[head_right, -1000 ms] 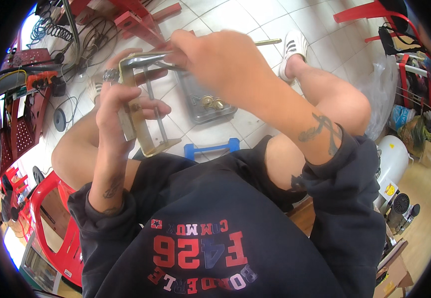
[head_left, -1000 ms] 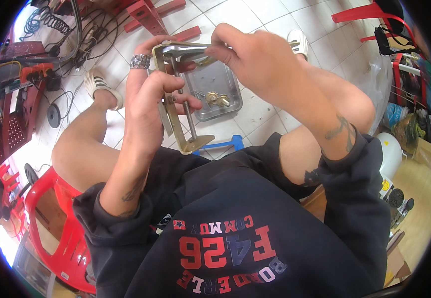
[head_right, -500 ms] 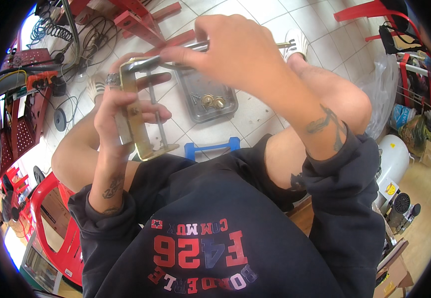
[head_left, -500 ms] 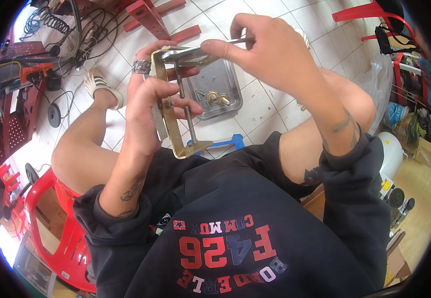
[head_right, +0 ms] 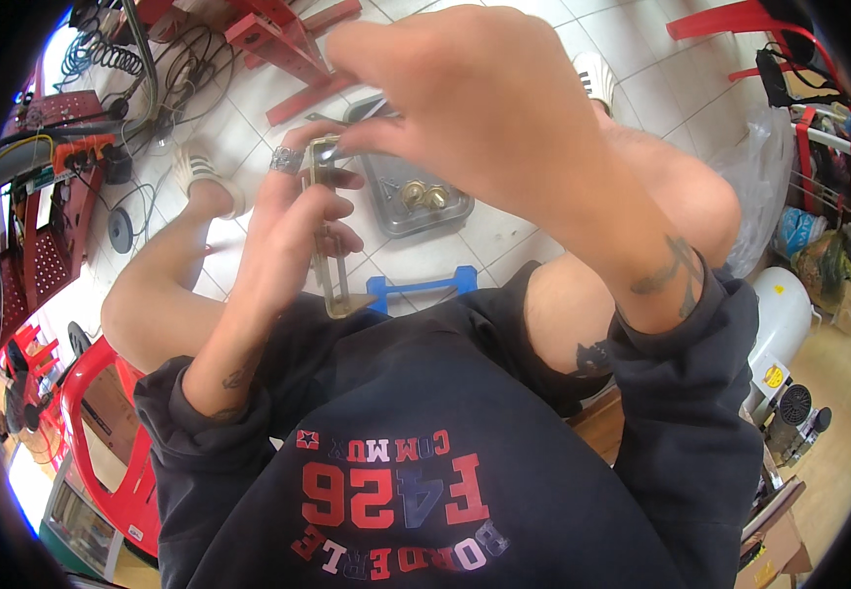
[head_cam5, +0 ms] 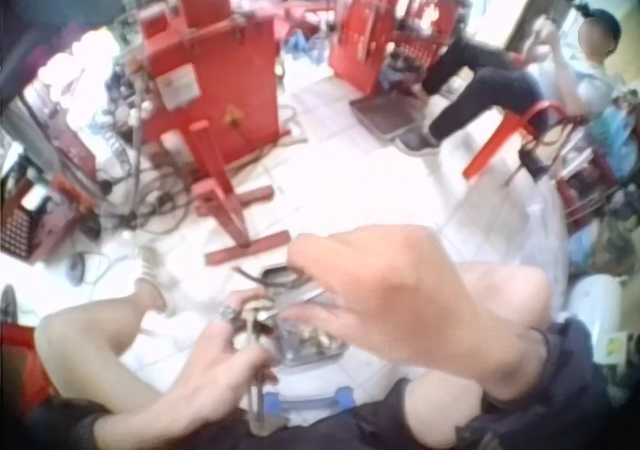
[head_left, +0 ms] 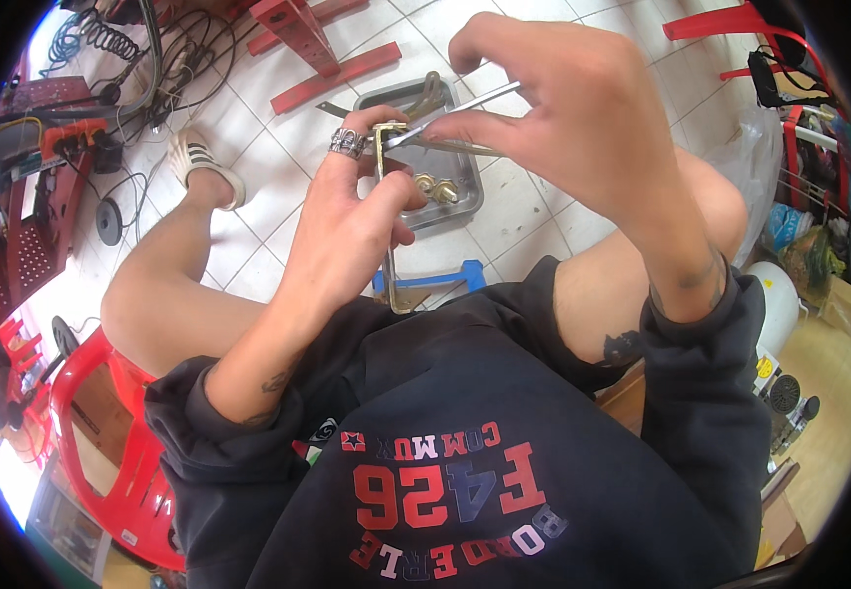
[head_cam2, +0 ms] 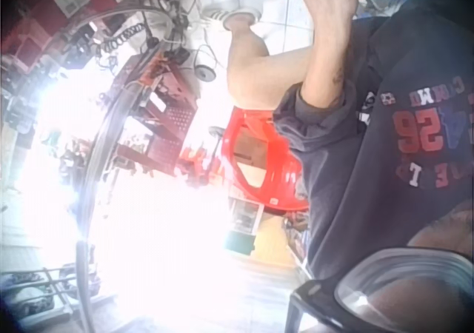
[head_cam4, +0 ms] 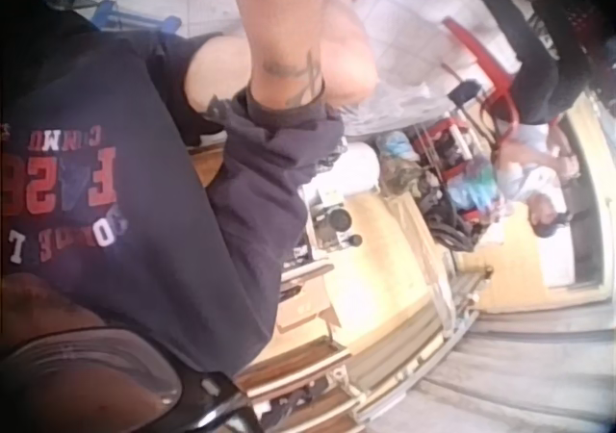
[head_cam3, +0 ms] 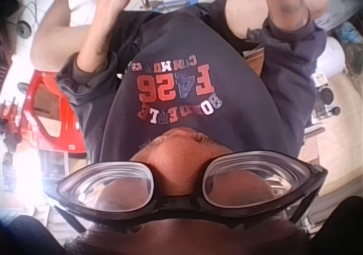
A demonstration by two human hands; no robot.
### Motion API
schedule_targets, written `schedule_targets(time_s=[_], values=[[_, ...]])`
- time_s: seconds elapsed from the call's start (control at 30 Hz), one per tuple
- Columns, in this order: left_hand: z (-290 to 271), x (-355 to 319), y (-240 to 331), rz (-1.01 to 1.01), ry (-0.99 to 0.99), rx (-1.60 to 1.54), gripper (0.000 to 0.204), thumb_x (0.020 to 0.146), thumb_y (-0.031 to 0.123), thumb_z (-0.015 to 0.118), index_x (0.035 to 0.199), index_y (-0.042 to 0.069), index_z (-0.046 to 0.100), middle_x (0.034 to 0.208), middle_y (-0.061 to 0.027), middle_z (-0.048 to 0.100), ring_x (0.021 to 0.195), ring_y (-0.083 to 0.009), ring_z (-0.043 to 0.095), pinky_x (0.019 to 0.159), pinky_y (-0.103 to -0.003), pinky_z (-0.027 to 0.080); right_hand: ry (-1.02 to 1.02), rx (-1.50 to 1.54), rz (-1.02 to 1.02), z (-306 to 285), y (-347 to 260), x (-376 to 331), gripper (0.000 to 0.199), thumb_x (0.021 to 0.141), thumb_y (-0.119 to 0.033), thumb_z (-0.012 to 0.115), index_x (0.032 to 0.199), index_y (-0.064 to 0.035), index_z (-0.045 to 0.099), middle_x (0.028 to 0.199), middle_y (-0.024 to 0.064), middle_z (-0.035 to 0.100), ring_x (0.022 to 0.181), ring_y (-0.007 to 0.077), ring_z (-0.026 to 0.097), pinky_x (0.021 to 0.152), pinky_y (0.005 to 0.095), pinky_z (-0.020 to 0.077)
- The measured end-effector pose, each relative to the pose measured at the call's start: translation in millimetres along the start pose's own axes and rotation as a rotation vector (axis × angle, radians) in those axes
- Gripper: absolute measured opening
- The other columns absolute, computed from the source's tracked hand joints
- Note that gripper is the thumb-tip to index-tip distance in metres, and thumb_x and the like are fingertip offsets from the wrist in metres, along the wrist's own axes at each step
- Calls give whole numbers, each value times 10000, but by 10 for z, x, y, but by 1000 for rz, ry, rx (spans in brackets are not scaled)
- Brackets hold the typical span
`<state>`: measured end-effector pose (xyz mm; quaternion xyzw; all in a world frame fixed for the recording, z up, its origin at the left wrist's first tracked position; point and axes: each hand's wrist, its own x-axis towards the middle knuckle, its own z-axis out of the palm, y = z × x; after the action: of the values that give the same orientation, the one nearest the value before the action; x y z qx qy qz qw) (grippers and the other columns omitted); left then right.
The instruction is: The person sits on a chair and assembles a metal mechanical component using a wrench. They tighten bolts on a brass-colored bracket and attach a curved metal piece, manipulating the parts with both hands while seated.
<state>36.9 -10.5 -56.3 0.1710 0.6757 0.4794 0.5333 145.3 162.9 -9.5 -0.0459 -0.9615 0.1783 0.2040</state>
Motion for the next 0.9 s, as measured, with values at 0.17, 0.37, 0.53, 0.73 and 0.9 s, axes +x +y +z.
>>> schedule_targets(time_s=[0.17,0.37,0.53,0.73,0.9], values=[[14,7,101,13,-15,-85,536,794,149,528,1322,89,459,1033,-167,571,665,-199,614,604,-302,514,-97,-151,-79,-301,236,-28,315,747,-307,824,715,-68,622,576,47,581,496,146,570,462,281,428],[-92,24,216,117,-83,-353,674,750,151,466,1411,100,341,1138,-252,547,677,-291,655,595,-340,560,-23,25,301,-224,235,-69,321,800,-314,797,740,-51,624,572,59,587,451,128,524,429,264,394],[-225,73,168,76,-163,-604,663,794,198,411,1437,108,279,1281,-297,510,719,-396,669,606,-385,589,-39,44,323,40,128,-158,198,935,-237,659,904,-61,574,592,89,524,492,235,499,480,328,373],[-201,61,175,129,-144,-715,627,825,210,386,1433,109,273,1387,-244,473,746,-431,662,640,-432,598,-43,46,304,234,107,-178,193,921,-233,669,905,-67,572,618,112,549,537,292,533,499,355,402],[-259,18,180,100,-180,-750,627,833,240,382,1436,113,267,1368,-262,482,758,-442,663,675,-464,593,-50,3,265,268,116,-152,201,912,-236,677,900,-68,569,622,116,556,544,309,541,499,364,404]])
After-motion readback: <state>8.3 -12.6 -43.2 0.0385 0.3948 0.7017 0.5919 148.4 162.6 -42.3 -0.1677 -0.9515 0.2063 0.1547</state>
